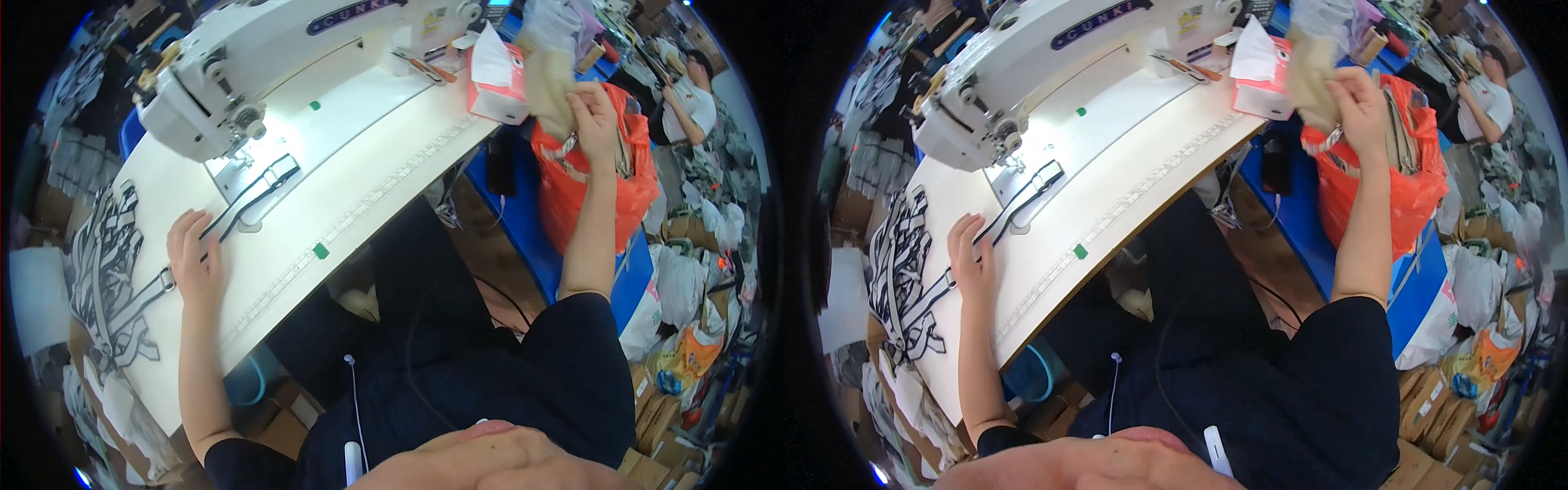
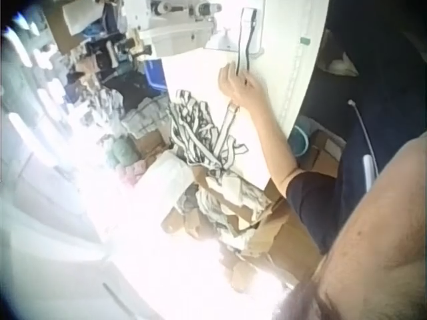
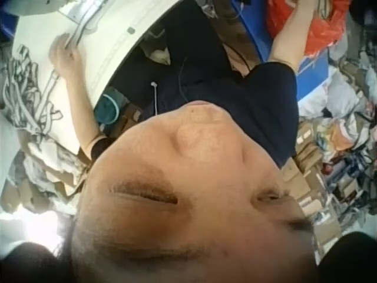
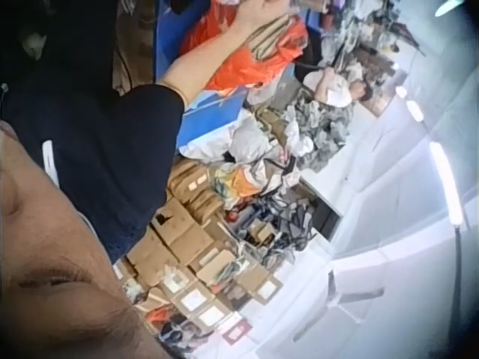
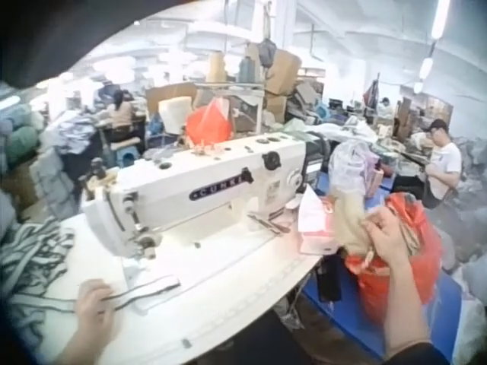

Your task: Sewing fabric and straps together using an industrial sewing machine.

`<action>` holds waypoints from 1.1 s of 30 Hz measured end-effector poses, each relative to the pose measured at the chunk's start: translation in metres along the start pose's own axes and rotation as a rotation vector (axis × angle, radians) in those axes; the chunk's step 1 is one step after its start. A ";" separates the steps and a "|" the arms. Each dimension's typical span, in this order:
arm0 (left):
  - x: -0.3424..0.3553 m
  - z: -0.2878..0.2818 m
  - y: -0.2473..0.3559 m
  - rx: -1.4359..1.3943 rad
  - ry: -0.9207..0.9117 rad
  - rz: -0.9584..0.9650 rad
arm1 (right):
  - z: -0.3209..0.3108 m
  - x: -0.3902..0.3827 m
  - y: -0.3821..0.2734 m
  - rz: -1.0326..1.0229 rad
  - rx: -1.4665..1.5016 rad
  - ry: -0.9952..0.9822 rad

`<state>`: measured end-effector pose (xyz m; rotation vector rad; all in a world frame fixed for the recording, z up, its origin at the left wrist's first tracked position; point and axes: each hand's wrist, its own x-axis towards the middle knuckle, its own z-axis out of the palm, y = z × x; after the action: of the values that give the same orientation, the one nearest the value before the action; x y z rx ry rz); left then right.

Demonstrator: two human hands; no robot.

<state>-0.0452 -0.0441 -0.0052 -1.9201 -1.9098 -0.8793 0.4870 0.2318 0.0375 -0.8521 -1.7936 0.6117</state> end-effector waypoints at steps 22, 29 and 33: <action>-0.048 -0.106 -0.022 -0.233 -0.698 -0.840 | 0.282 -0.019 -0.110 -0.370 0.078 -1.070; -0.057 -0.138 -0.041 0.165 -0.561 -0.739 | 0.289 -0.029 -0.118 -0.660 -0.027 -1.008; -0.047 -0.132 -0.053 0.212 -0.450 -0.701 | 0.300 -0.008 -0.093 -0.507 0.010 -0.847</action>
<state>-0.1219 -0.1567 0.0565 -1.4004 -2.8933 -0.3679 0.1838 0.1622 -0.0060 -0.0679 -2.6338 0.6883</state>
